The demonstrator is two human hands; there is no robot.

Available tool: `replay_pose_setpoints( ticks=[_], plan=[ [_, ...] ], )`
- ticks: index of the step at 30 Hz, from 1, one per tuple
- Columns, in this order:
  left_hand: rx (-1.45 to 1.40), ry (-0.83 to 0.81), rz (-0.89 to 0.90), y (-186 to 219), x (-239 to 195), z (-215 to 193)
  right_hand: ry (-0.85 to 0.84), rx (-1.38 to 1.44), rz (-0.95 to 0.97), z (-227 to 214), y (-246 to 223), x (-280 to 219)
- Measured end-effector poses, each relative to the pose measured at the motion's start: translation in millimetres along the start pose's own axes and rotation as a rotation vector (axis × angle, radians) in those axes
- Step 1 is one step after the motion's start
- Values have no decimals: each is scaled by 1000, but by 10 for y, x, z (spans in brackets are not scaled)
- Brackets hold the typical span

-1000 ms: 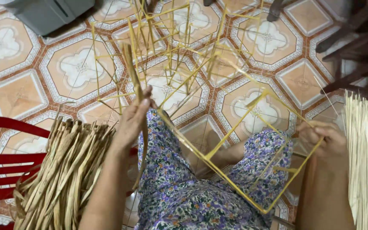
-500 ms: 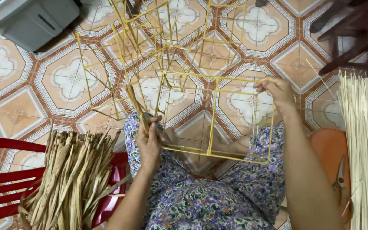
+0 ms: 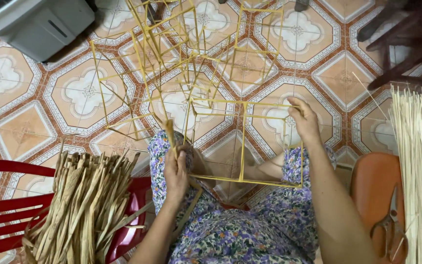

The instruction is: Assembling and weaving a 3D frame structure using bamboo strips, white splints, and adhesive tape.

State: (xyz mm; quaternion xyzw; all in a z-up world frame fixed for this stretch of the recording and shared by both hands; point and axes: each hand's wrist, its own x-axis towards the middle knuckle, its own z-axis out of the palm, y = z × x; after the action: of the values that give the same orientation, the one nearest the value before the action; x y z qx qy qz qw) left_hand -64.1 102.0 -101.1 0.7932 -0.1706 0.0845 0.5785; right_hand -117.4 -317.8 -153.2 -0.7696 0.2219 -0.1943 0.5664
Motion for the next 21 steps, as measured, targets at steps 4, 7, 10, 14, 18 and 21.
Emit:
replay_pose_setpoints(
  ticks=[4,7,10,14,18,21],
  plan=[
    [-34,54,-63,-81,100,-346,36,-23,-5,-2,-4,-150],
    [-244,122,-433,133,337,-796,127,-66,-17,11,-116,-388],
    [-265,214,-282,593,558,-1188,260,-83,12,176,-564,-765],
    [-412,-308,-529,991,491,-1002,180,81,100,545,-1125,-1268],
    [-733,-760,-809,699,124,-353,-184,386,168,778,-1479,-1524],
    [-730,-868,-798,695,-18,-88,-334,499,134,794,-1510,-1564]
  ],
)
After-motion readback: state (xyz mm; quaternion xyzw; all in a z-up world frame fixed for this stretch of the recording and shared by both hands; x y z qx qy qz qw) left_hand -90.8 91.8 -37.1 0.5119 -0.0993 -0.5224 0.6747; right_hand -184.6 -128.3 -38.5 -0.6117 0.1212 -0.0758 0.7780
